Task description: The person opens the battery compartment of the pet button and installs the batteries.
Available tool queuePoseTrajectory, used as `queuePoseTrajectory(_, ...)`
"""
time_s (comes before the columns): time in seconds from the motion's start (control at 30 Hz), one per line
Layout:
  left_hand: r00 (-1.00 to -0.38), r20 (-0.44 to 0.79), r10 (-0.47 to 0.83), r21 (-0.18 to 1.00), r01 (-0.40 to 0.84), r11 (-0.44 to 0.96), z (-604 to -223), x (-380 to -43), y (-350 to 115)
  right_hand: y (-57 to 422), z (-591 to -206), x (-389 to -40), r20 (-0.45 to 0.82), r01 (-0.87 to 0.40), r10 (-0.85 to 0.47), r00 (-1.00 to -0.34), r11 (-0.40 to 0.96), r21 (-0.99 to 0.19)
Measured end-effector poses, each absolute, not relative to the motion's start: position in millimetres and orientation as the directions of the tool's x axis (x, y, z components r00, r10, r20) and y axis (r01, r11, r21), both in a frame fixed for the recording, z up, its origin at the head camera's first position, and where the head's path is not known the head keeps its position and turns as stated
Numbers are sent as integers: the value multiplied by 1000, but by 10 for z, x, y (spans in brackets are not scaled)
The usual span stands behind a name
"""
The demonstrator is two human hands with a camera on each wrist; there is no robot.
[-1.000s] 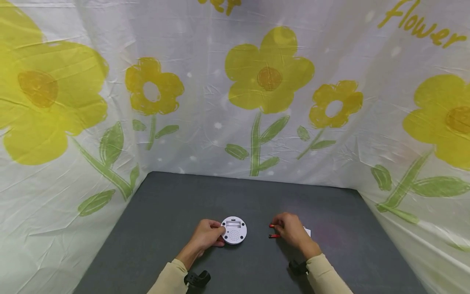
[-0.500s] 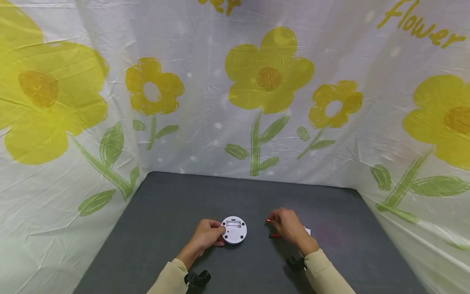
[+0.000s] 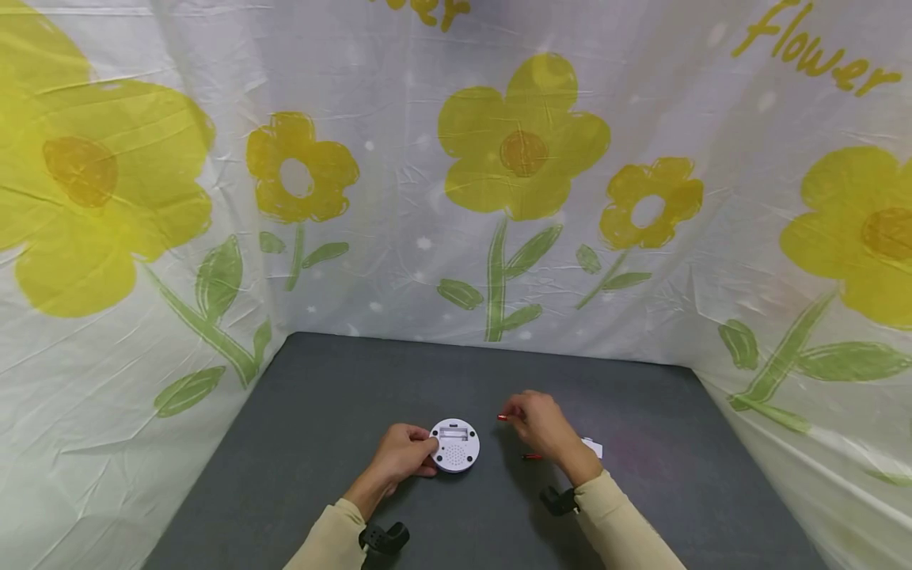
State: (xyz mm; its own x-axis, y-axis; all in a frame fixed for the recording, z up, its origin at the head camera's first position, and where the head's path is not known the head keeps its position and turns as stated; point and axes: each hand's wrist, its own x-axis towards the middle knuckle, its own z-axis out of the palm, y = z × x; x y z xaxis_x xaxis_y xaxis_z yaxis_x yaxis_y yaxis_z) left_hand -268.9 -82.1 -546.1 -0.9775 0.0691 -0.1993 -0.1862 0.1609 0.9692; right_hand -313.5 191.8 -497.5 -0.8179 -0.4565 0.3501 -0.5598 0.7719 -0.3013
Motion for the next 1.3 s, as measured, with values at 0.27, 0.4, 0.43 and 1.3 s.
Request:
queuePoseTrajectory(0.27,-977,-199,76,969,-184,162,-5474,-2683,-818,1737,-4962,-3126,327,-588,-496,-805,740,-325)
queuePoseTrajectory(0.4,-977,-198,73,969,-184,163,-5465,-2675,-816,1660,-4963,-3121,323,-602,-513,-796,731,-322)
queuePoseTrajectory(0.43,-978,-196,73,970,-183,161,-5463,-2675,-815,1640,-4960,-3118,324,-606,-517,-793,729,-318)
queuePoseTrajectory(1.3,-978,-190,80,973,-177,150,-5455,-2666,-844,1262,-4931,-3072,282,-656,-593,-755,679,-329)
